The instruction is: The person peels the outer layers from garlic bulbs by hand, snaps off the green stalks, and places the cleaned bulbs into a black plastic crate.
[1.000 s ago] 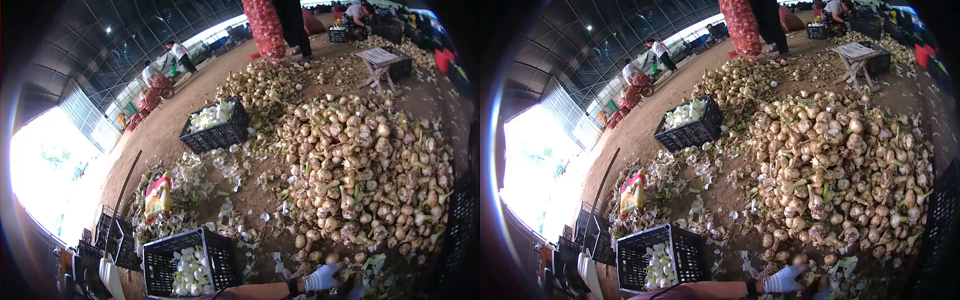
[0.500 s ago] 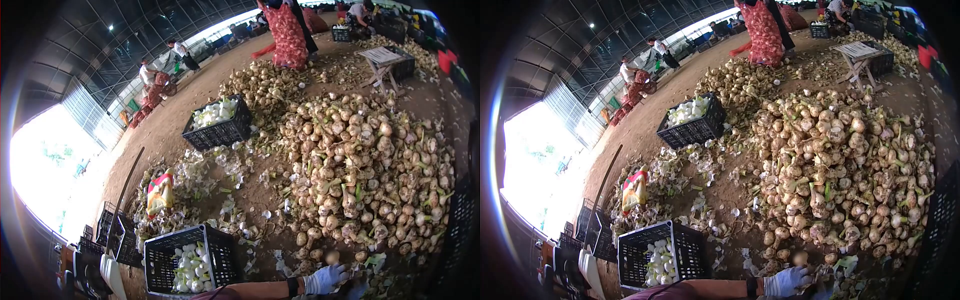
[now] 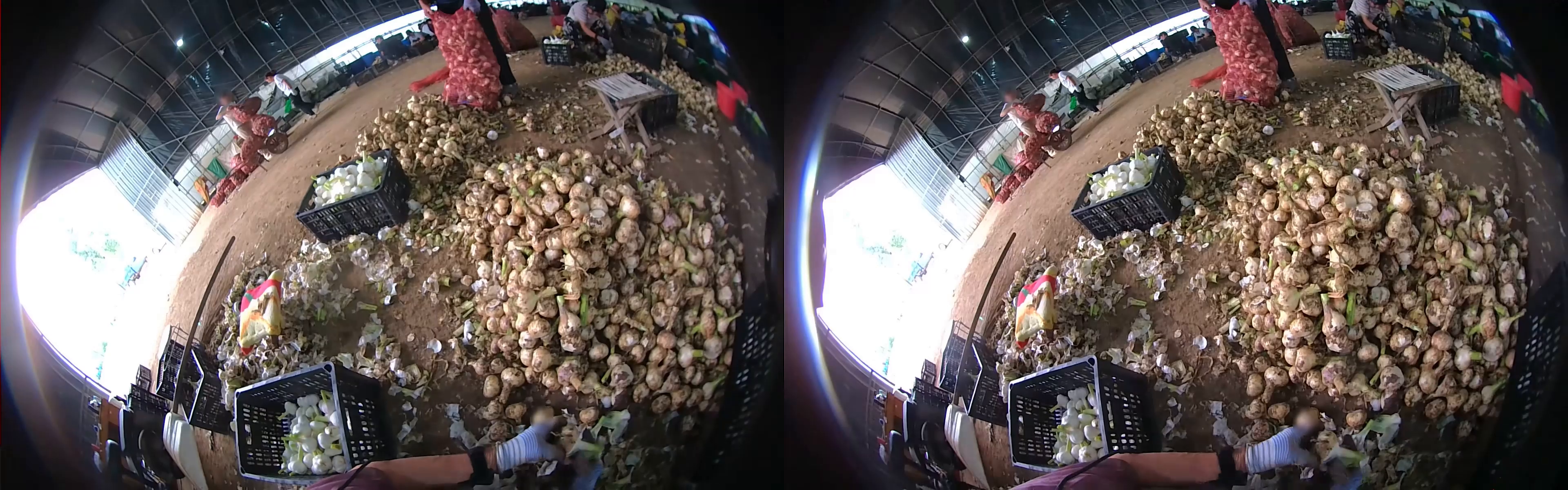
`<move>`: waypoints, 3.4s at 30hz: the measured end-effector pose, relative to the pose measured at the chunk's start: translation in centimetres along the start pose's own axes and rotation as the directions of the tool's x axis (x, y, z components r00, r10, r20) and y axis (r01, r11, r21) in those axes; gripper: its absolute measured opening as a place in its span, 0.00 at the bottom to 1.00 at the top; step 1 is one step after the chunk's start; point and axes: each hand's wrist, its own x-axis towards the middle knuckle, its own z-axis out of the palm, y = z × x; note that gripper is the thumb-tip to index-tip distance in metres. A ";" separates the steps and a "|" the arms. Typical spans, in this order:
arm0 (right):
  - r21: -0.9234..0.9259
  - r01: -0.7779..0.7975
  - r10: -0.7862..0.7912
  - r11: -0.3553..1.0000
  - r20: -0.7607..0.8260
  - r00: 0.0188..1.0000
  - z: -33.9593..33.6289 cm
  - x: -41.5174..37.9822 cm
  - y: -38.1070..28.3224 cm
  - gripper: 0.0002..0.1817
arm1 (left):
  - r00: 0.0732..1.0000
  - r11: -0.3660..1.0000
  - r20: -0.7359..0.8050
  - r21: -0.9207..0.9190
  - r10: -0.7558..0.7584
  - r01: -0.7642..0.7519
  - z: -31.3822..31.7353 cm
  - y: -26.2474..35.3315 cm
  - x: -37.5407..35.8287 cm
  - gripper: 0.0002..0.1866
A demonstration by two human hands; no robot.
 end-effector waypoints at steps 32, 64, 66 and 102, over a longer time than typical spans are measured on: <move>0.645 -0.175 0.369 0.744 -0.178 0.912 -0.6 1.2 0.0 0.17 | 0.967 0.866 -0.242 -0.496 -0.076 -0.056 1.3 1.3 0.3 0.18; 0.751 0.635 -0.425 0.183 -0.522 0.740 -16.8 -6.3 -10.1 0.22 | 0.821 -0.110 0.296 0.954 0.488 -0.278 -4.5 -0.8 1.3 0.24; 0.658 0.491 0.002 0.571 -0.599 0.800 -11.5 -3.4 -8.9 0.22 | 0.863 -0.315 0.326 0.926 0.387 -0.209 -5.0 -1.7 3.6 0.26; 0.388 -0.241 0.385 0.890 -0.351 0.854 1.9 1.2 4.4 0.14 | 0.986 0.254 0.160 0.953 0.042 -0.165 0.6 -1.4 -0.3 0.38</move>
